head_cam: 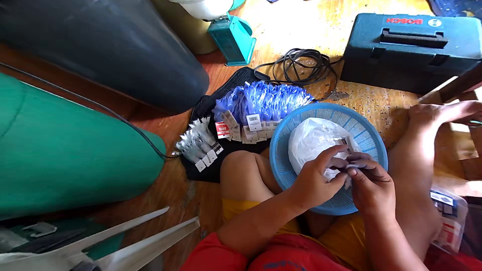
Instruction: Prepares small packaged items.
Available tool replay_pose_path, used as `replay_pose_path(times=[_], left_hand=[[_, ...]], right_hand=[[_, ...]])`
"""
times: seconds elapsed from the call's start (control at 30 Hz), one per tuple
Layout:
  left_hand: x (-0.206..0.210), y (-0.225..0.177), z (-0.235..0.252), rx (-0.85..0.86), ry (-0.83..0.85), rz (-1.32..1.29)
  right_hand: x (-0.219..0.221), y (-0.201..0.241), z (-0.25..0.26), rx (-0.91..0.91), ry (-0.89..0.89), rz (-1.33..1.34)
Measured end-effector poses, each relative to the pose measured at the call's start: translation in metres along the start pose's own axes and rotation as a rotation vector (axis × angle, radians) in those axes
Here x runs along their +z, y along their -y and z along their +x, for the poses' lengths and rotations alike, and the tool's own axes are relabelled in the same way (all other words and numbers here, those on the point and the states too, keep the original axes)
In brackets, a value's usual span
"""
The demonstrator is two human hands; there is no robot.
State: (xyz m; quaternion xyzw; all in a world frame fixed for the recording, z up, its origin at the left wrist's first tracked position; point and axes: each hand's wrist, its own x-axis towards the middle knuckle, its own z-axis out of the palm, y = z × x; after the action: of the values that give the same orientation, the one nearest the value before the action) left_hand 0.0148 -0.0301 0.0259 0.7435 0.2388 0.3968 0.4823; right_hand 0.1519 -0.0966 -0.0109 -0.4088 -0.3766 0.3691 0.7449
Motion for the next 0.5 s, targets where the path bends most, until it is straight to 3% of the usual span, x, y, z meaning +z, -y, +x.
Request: replay_pose_path(times=[0.13, 0.2, 0.23, 0.4, 0.5], left_hand=[[0.002, 0.009, -0.001, 0.003, -0.003, 0.113], [-0.001, 0.012, -0.001, -0.018, 0.077, 0.228], [-0.006, 0.012, -0.001, -0.083, 0.188, 0.310], [-0.030, 0.024, 0.003, -0.614, 1.052, 0.661], [-0.030, 0.043, -0.011, -0.647, 1.218, 0.710]], right_hand=[[-0.005, -0.003, -0.002, -0.051, 0.041, -0.099], [-0.011, -0.002, 0.001, -0.072, 0.072, -0.098], [-0.015, -0.001, 0.003, -0.080, 0.078, -0.083], [-0.034, 0.010, 0.010, -0.104, -0.007, 0.024], [-0.042, 0.010, 0.012, -0.103, -0.066, 0.062]])
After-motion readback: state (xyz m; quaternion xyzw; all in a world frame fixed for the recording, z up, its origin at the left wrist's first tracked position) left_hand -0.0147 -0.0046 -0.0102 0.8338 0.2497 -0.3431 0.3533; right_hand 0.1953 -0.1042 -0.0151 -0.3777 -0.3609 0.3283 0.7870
